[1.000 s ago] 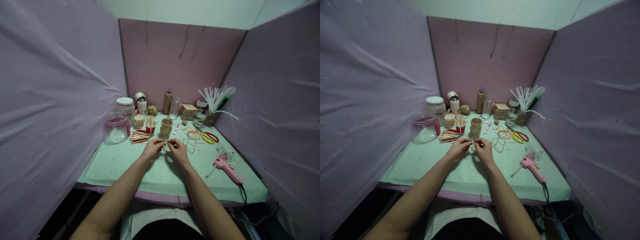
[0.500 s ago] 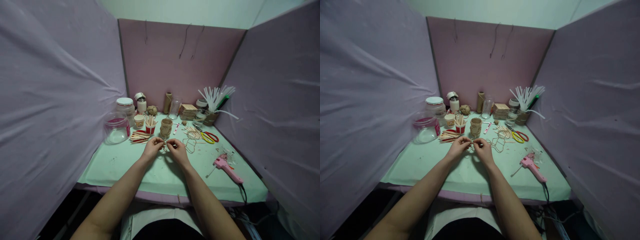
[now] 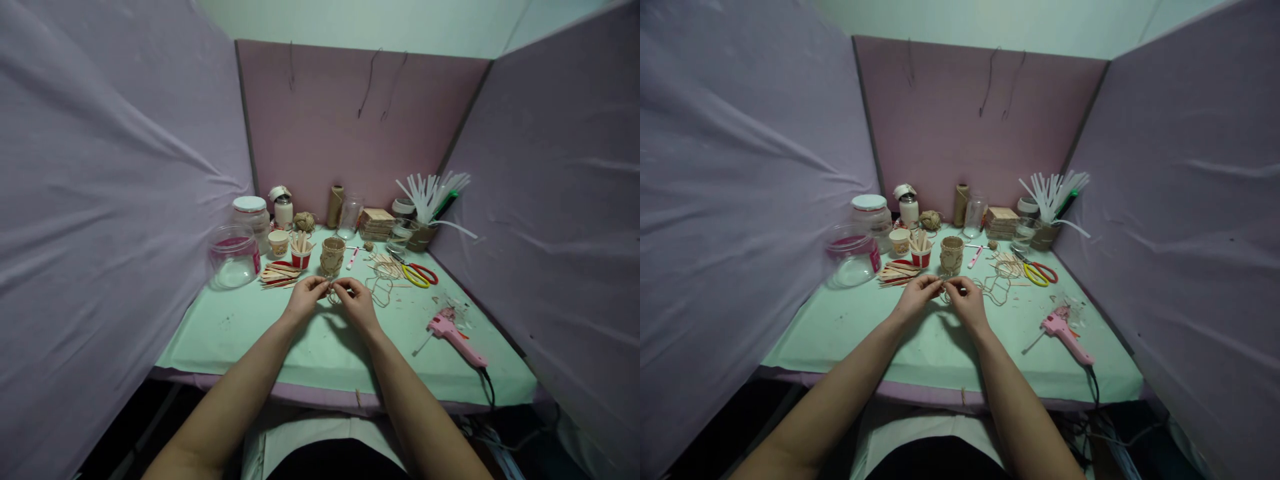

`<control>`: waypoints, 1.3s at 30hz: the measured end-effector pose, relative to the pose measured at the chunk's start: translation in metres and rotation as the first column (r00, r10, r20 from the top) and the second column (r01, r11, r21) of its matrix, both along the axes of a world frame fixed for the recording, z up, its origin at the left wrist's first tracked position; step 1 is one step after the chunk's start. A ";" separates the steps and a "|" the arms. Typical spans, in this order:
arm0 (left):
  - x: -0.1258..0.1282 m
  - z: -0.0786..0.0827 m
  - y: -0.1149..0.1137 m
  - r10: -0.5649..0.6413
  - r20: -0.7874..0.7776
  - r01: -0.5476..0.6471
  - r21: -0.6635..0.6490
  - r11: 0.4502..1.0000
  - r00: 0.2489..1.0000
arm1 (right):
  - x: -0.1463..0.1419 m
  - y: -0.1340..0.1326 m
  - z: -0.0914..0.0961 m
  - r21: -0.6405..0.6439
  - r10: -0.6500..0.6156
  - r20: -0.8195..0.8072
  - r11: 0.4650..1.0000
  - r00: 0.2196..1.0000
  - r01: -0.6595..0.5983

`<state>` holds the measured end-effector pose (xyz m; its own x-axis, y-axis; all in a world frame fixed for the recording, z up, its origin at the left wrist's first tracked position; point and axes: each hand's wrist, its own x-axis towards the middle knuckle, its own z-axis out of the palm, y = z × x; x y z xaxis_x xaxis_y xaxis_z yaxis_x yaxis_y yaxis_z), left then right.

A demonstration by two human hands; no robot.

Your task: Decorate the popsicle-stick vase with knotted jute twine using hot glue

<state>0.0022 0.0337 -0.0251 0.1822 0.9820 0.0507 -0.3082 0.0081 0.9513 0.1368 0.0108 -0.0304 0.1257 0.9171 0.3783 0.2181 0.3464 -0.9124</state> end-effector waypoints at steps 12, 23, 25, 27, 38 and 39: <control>-0.001 -0.007 0.003 0.000 -0.117 0.006 0.044 0.999 0.993 | 0.003 0.003 -0.002 -0.047 0.029 -0.193 0.998 0.981 -0.039; -0.004 -0.003 -0.001 0.243 -0.377 -0.124 0.314 0.941 0.894 | 0.001 0.001 -0.002 0.026 0.030 -0.130 0.999 0.991 -0.026; -0.004 -0.004 0.000 0.205 -0.334 -0.114 0.272 0.956 0.920 | -0.001 -0.001 -0.002 0.150 0.025 0.041 0.988 0.999 -0.031; -0.004 -0.004 0.001 0.139 -0.249 -0.090 0.197 0.976 0.959 | -0.002 -0.002 -0.004 0.257 -0.038 0.172 0.966 0.984 -0.008; -0.001 -0.002 0.003 0.067 -0.103 -0.069 -0.015 0.997 0.992 | 0.000 -0.001 -0.013 0.417 -0.248 0.483 0.909 0.840 0.029; -0.001 -0.001 0.003 0.078 -0.094 -0.081 -0.031 0.996 0.993 | -0.001 -0.001 -0.013 0.420 -0.253 0.503 0.907 0.826 0.022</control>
<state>0.0015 0.0364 -0.0261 0.1056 0.9944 0.0034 -0.2198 0.0200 0.9753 0.1357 0.0094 -0.0436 -0.0888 0.6729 0.7344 0.7012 0.5659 -0.4337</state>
